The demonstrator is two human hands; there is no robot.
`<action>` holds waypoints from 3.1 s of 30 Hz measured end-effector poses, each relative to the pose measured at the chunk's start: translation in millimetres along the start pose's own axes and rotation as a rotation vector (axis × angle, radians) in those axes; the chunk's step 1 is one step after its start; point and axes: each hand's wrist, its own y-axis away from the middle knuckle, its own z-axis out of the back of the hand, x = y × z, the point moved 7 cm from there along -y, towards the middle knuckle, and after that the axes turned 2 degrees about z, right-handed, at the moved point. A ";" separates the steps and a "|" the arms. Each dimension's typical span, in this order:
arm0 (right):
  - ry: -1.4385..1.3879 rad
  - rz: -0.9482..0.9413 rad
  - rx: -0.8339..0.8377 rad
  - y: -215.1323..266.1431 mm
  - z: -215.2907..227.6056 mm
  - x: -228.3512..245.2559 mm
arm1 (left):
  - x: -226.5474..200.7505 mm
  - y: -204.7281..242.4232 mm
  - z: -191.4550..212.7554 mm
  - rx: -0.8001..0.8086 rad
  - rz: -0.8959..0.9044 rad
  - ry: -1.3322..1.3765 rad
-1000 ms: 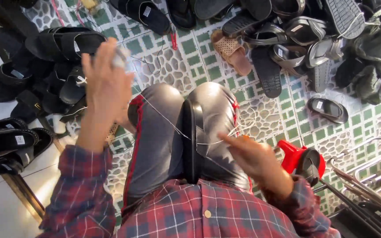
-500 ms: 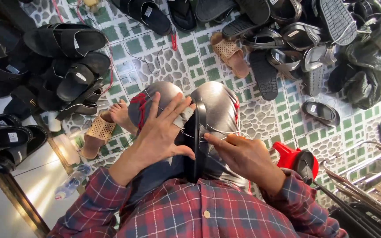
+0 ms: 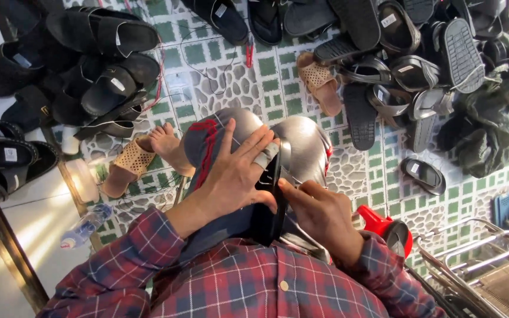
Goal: The person sits on the floor and sews a black shoe using a needle and thread. They repeatedly pull the thread through the shoe's sole and upper, tightening stitches by hand.
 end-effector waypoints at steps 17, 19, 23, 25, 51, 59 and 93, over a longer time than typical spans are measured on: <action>-0.062 0.267 -0.171 -7.0 24.2 30.7 | -16.2 42.6 50.8 0.258 0.373 1.188; -0.053 0.281 -0.180 -4.3 19.4 25.4 | -5.8 40.6 31.8 0.168 0.433 1.160; -0.033 0.278 -0.206 -2.2 20.4 21.9 | -3.5 14.5 43.6 -0.008 0.342 0.712; -0.026 0.260 -0.208 -1.8 21.0 20.9 | 4.3 24.1 14.9 0.020 0.308 0.550; -0.402 -0.007 0.466 26.2 32.9 4.2 | 21.1 7.4 22.2 -0.060 0.056 -0.075; -0.352 -0.339 0.325 31.4 21.0 -13.7 | 31.8 13.0 57.1 -0.205 0.269 -0.142; -0.564 -0.517 0.353 20.7 5.7 -17.7 | 9.8 73.7 52.8 0.157 0.332 0.948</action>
